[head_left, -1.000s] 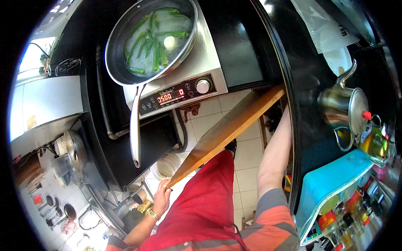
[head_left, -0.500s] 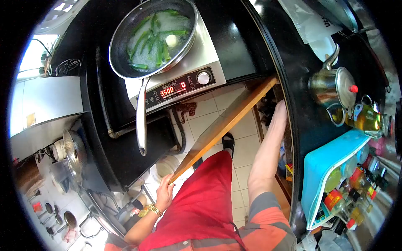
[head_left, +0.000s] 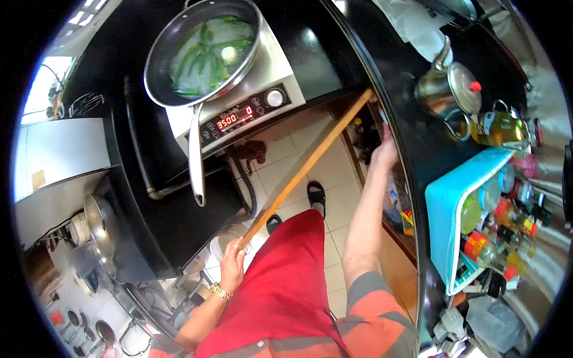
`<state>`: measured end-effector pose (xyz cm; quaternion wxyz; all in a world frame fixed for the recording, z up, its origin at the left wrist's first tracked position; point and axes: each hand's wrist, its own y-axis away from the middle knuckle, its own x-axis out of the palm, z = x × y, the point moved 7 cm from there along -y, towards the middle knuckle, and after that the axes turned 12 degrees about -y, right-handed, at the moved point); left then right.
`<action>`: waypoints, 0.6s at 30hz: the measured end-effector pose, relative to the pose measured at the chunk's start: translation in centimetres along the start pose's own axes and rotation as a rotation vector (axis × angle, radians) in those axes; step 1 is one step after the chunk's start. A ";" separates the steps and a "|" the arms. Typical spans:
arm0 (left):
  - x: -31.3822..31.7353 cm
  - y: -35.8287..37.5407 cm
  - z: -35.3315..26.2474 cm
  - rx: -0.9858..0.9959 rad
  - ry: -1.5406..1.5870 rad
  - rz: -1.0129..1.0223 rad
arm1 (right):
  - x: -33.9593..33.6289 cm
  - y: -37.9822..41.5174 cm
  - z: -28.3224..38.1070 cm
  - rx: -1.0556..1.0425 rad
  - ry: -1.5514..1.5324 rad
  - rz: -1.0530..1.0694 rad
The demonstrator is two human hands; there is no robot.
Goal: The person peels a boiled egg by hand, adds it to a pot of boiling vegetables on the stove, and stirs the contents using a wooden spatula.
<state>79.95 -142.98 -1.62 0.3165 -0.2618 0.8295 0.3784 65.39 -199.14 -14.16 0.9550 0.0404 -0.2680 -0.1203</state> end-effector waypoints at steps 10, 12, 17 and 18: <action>-1.3 -0.6 -0.6 0.024 -0.028 0.029 | -3.3 8.4 3.9 0.139 0.020 0.034; -1.5 -0.7 -0.6 0.077 -0.064 0.002 | -4.1 10.4 4.8 0.170 0.102 0.011; -1.7 -0.7 -0.3 0.087 -0.021 0.013 | -6.8 14.3 6.4 0.255 0.184 0.094; -1.6 -0.7 -0.1 0.083 -0.013 0.014 | -7.9 14.7 6.6 0.247 0.188 0.099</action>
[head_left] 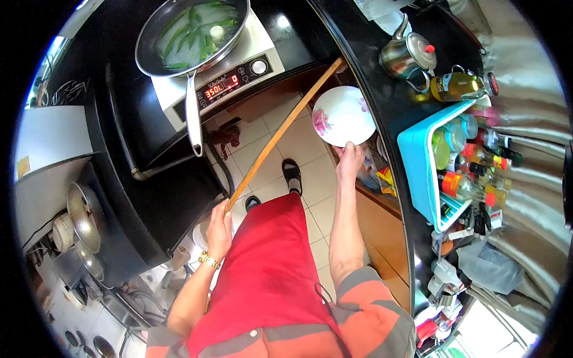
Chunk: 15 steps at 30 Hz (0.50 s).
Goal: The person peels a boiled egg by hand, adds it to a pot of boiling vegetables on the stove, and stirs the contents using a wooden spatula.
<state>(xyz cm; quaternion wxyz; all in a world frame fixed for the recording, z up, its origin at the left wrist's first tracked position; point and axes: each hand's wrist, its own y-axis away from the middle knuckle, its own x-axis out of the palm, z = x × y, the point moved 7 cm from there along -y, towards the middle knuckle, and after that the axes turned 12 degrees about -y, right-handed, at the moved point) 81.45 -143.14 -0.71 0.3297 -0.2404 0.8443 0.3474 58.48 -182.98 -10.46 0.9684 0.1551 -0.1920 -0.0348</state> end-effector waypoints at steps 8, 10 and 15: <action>-0.6 0.8 -0.2 0.117 -0.102 -0.044 | -2.8 6.3 4.0 -0.131 0.608 0.149; -0.7 1.2 -0.3 0.134 -0.106 -0.067 | -1.6 8.5 7.0 -0.186 0.793 0.169; 0.0 2.2 -0.7 0.170 -0.151 -0.028 | 2.3 13.6 14.9 -0.561 0.942 0.357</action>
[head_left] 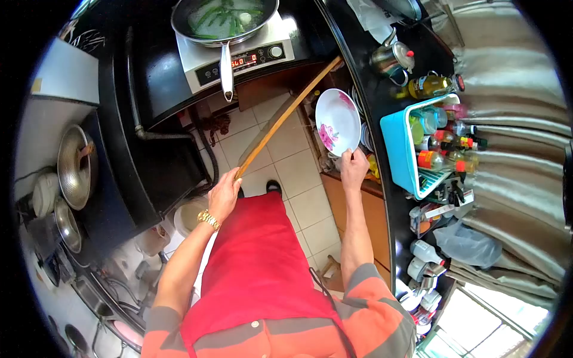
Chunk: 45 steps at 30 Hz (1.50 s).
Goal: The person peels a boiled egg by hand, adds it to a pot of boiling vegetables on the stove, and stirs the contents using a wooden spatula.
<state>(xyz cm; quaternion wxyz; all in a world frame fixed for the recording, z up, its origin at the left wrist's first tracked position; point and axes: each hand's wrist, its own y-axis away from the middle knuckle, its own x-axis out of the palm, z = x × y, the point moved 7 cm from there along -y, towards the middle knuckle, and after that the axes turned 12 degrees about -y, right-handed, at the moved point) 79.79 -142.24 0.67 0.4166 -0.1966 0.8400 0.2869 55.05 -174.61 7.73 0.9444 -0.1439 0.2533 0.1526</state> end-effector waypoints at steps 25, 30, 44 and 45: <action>11.3 18.5 2.2 -0.317 0.202 0.220 | 14.4 16.9 20.9 0.554 -0.890 1.036; 9.5 27.7 11.2 -0.658 0.391 0.047 | 26.4 25.2 26.8 0.779 -0.912 1.276; 16.7 40.6 21.3 -0.994 0.640 -0.079 | 41.5 32.2 28.4 0.822 -0.906 1.481; 16.7 40.3 21.6 -0.996 0.656 -0.088 | 41.4 32.1 29.2 0.816 -0.900 1.473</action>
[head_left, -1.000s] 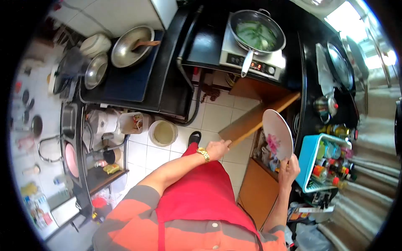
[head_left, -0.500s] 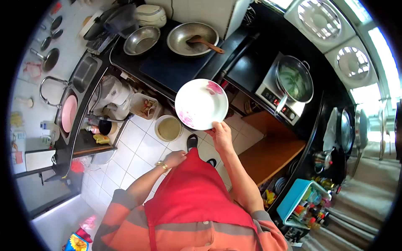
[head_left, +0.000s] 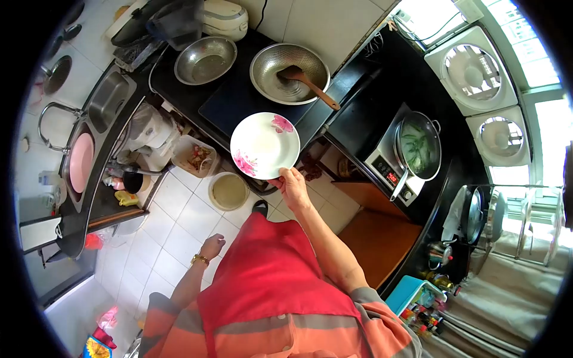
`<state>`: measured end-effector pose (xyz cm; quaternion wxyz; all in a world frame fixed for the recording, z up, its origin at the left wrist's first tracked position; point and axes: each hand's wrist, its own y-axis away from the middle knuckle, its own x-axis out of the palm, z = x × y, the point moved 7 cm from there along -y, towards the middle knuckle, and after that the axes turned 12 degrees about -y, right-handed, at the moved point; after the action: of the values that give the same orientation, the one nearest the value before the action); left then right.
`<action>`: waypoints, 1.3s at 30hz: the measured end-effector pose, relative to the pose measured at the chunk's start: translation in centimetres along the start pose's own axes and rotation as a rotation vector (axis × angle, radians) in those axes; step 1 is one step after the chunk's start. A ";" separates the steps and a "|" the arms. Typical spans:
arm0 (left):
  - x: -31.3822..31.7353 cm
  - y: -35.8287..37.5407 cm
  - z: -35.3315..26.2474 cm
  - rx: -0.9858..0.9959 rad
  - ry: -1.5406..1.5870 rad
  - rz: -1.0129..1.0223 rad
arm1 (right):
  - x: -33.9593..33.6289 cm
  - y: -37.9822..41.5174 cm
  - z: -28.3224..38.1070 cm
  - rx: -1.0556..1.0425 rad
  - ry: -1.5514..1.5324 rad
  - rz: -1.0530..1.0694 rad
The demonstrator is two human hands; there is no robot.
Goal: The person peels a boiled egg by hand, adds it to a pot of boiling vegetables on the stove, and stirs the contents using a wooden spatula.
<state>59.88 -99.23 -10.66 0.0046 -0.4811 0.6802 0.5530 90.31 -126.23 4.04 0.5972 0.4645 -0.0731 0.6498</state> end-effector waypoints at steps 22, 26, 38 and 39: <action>-3.3 -1.0 -20.1 0.087 0.280 -0.130 | 9.5 -11.8 24.8 -0.505 2.012 0.146; -1.3 -0.9 -26.2 0.149 0.289 -0.063 | 8.2 -10.5 26.4 -0.748 1.679 0.156; 0.7 -6.5 -34.5 0.154 0.133 0.051 | -21.9 17.0 50.2 -0.640 1.524 -0.513; 0.9 -7.5 -34.1 0.172 0.121 0.051 | -24.0 18.4 51.6 -0.634 1.653 -0.559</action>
<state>82.30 -125.08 -3.50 -0.0093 -0.4939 0.7363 0.4624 97.99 -181.83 24.75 0.6936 -0.3308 0.3163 0.5563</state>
